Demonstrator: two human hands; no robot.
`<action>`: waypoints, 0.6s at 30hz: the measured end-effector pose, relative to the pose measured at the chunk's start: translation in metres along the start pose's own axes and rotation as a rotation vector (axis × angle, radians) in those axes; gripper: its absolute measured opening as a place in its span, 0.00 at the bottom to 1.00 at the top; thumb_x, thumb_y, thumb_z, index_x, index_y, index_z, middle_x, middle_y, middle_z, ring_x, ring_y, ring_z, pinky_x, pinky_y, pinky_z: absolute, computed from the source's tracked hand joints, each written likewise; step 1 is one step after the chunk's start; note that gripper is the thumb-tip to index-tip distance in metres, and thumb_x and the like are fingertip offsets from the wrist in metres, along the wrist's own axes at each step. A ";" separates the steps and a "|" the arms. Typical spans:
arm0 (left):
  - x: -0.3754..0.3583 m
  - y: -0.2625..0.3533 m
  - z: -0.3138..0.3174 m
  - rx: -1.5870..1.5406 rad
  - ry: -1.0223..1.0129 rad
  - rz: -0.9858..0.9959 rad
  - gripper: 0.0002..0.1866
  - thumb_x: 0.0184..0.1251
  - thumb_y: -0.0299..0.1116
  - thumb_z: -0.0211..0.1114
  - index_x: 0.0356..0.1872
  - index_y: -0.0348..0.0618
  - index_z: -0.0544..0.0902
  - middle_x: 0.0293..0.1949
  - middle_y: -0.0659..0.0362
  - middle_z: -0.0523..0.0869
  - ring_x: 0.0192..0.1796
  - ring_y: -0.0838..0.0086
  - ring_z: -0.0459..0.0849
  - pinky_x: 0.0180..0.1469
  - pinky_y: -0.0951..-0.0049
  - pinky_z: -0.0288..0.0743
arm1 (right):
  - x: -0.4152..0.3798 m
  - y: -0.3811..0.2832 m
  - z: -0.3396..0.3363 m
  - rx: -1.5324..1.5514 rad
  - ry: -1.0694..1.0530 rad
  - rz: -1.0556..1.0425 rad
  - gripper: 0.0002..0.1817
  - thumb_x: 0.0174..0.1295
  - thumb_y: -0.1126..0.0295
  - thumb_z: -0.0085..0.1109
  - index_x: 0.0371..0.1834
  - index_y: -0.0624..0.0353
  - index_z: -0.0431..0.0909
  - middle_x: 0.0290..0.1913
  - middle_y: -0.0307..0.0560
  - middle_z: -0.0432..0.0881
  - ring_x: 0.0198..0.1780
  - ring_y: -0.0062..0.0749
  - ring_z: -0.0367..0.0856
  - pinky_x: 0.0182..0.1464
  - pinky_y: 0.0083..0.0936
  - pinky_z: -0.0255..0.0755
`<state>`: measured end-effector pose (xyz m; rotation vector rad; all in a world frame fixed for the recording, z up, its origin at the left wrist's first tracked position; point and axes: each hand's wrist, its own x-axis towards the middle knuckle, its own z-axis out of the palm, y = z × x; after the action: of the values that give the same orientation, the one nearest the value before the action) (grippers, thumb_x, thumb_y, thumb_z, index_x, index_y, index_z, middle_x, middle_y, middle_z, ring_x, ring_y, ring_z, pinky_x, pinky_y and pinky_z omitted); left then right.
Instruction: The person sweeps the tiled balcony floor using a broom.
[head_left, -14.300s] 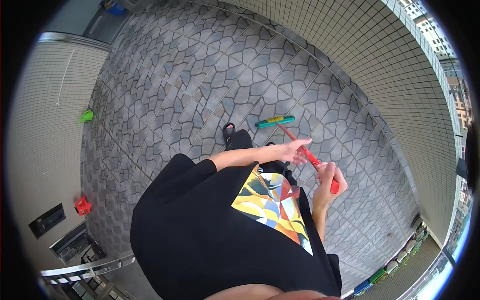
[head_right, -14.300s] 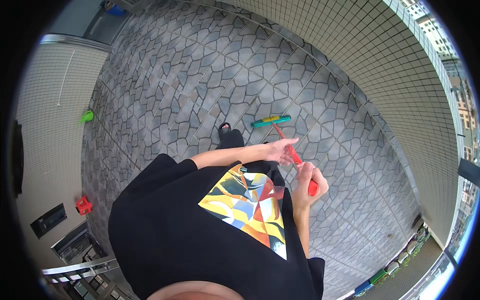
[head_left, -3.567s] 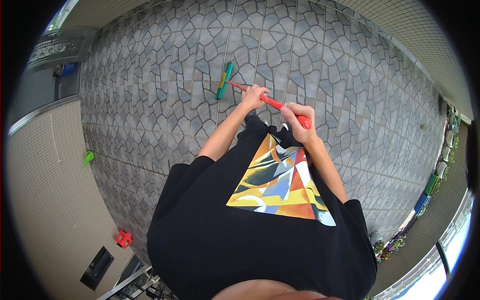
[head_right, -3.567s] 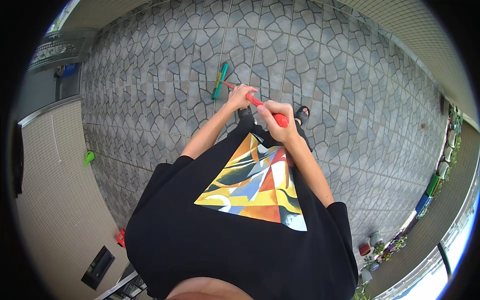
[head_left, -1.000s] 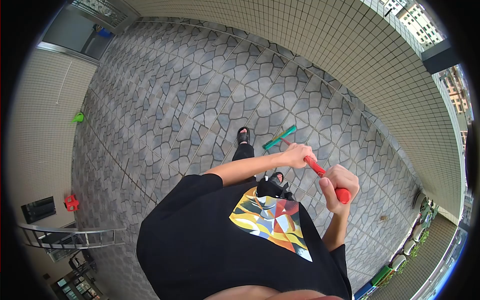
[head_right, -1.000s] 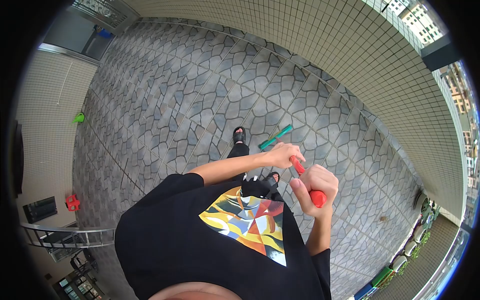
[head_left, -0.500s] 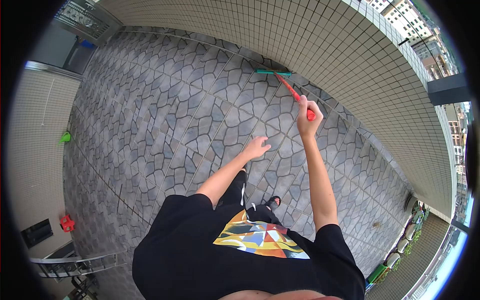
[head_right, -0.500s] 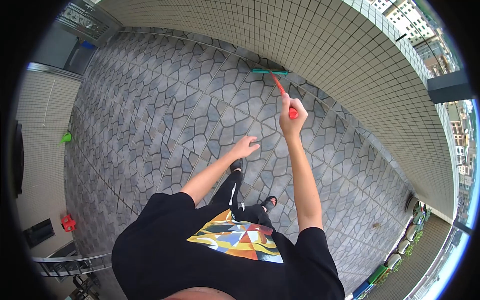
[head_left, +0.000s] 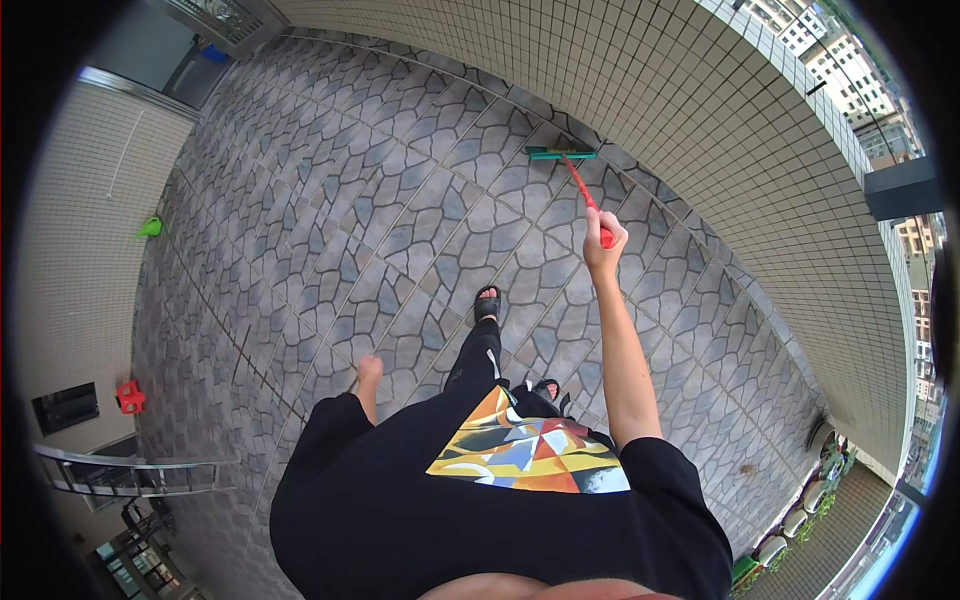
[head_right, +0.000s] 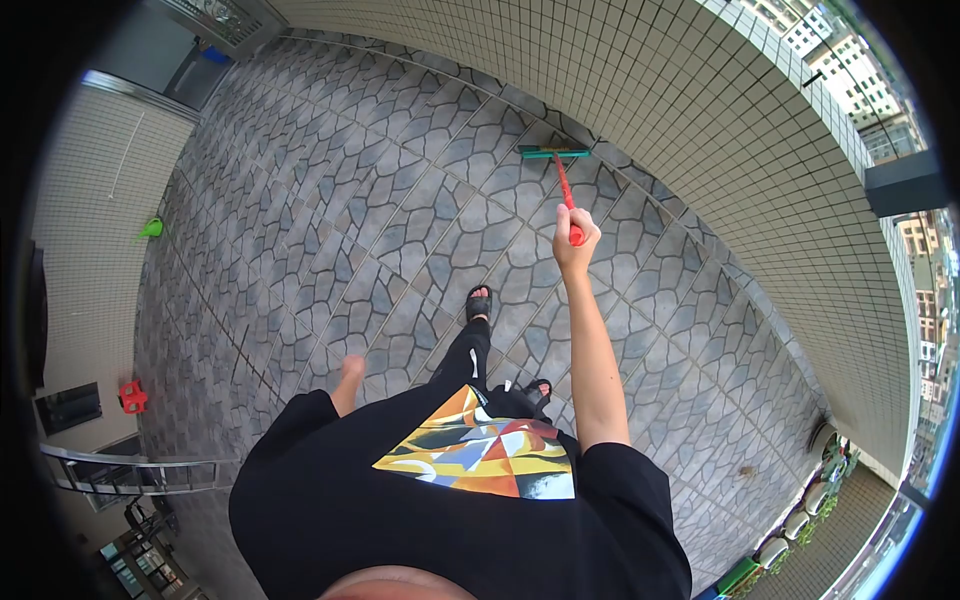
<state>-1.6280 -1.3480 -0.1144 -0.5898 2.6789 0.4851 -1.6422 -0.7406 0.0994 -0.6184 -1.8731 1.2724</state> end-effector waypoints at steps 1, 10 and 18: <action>-0.002 0.008 0.021 -0.011 -0.139 0.024 0.18 0.66 0.41 0.59 0.39 0.33 0.84 0.39 0.42 0.87 0.44 0.53 0.87 0.44 0.55 0.78 | -0.016 -0.004 -0.022 0.026 0.036 0.031 0.16 0.64 0.74 0.60 0.19 0.68 0.73 0.18 0.45 0.73 0.24 0.27 0.69 0.30 0.28 0.63; -0.226 0.277 0.153 -0.119 -1.161 0.675 0.39 0.70 0.70 0.46 0.53 0.43 0.86 0.48 0.49 0.88 0.53 0.57 0.83 0.59 0.60 0.73 | -0.190 -0.145 -0.214 0.017 0.114 0.335 0.16 0.66 0.75 0.56 0.18 0.69 0.76 0.20 0.39 0.75 0.24 0.17 0.67 0.28 0.20 0.60; -0.389 0.361 0.113 -0.666 -1.782 -0.407 0.22 0.66 0.58 0.62 0.38 0.47 0.80 0.47 0.60 0.86 0.51 0.62 0.84 0.58 0.58 0.72 | -0.212 -0.217 -0.221 0.095 0.270 0.219 0.19 0.72 0.70 0.53 0.19 0.63 0.69 0.18 0.40 0.71 0.25 0.23 0.70 0.36 0.26 0.69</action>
<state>-1.4317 -0.8645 0.0350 -0.4344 0.6774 1.0593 -1.3329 -0.8603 0.2754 -0.9151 -1.5467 1.3333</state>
